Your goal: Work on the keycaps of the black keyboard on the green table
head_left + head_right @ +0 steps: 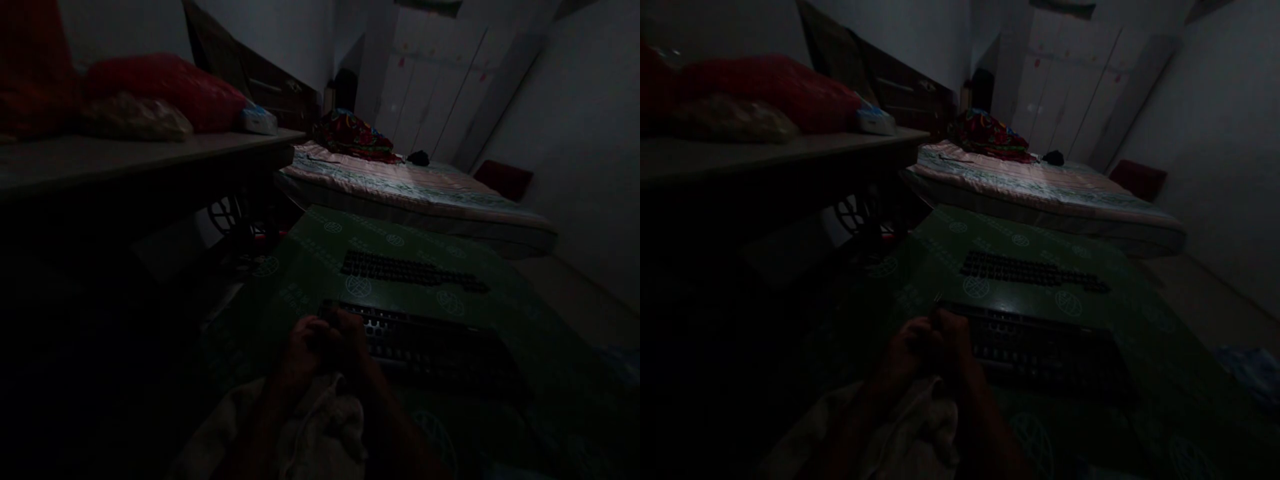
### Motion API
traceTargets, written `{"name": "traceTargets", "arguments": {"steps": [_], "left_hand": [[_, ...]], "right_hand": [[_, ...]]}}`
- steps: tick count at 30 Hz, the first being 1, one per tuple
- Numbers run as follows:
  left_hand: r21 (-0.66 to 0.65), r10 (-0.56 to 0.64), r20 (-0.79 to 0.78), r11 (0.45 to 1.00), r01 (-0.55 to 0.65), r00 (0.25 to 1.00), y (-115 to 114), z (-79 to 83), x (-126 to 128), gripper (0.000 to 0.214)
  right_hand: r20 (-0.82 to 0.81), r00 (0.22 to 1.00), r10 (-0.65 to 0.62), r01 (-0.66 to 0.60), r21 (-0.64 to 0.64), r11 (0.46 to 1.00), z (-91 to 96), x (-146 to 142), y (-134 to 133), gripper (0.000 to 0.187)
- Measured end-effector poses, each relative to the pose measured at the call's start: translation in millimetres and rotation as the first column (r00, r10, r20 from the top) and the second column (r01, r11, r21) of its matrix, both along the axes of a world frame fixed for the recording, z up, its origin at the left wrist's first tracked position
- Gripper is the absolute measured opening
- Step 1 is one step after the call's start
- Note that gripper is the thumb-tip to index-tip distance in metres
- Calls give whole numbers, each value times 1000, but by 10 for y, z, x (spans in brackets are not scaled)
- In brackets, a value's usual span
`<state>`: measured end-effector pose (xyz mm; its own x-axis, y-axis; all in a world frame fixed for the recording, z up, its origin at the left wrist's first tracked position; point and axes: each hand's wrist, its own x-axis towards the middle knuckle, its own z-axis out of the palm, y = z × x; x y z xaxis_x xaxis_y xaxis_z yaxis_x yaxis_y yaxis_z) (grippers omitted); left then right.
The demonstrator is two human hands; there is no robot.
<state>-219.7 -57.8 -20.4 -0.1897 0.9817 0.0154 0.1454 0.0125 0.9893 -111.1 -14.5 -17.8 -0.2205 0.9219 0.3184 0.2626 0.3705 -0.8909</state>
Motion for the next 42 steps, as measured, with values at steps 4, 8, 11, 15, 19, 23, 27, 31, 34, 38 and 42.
{"name": "traceTargets", "arguments": {"steps": [4,8,11,15,19,23,27,31,34,38,42], "left_hand": [[47,-58,-51,997,61,997,-12,13,-9,25],[47,-94,-118,994,100,989,-26,67,-4,24],[32,-97,-152,994,103,984,-36,119,4,22],[34,-98,-192,994,106,977,-41,135,4,24],[52,-118,-218,990,133,969,-38,89,-5,24],[60,-106,-258,990,126,960,-39,61,-7,23],[25,-86,-305,995,98,948,-43,63,0,23],[28,-79,-352,995,94,933,-46,50,3,22],[31,-68,-370,996,86,926,-50,40,3,20],[25,-82,-337,995,96,938,-54,43,-8,18],[24,-90,-309,994,102,947,-61,58,-24,26]], "right_hand": [[-67,998,-15,14,-29,999,27,17,3,30],[-92,995,-38,30,-88,996,58,33,-7,30],[-133,990,-43,26,-131,991,68,32,-25,30],[-165,984,-69,40,-177,983,65,29,-41,31],[-181,980,-80,40,-214,976,51,35,-40,31],[-216,972,-88,32,-253,967,93,35,-64,30],[-254,957,-139,63,-284,957,156,36,-70,26],[-276,933,-229,140,-308,941,166,53,-24,28],[-277,936,-217,126,-312,942,128,66,5,29],[-272,940,-206,118,-309,944,91,68,0,31],[-252,956,-148,72,-288,955,84,64,-32,31]]}}
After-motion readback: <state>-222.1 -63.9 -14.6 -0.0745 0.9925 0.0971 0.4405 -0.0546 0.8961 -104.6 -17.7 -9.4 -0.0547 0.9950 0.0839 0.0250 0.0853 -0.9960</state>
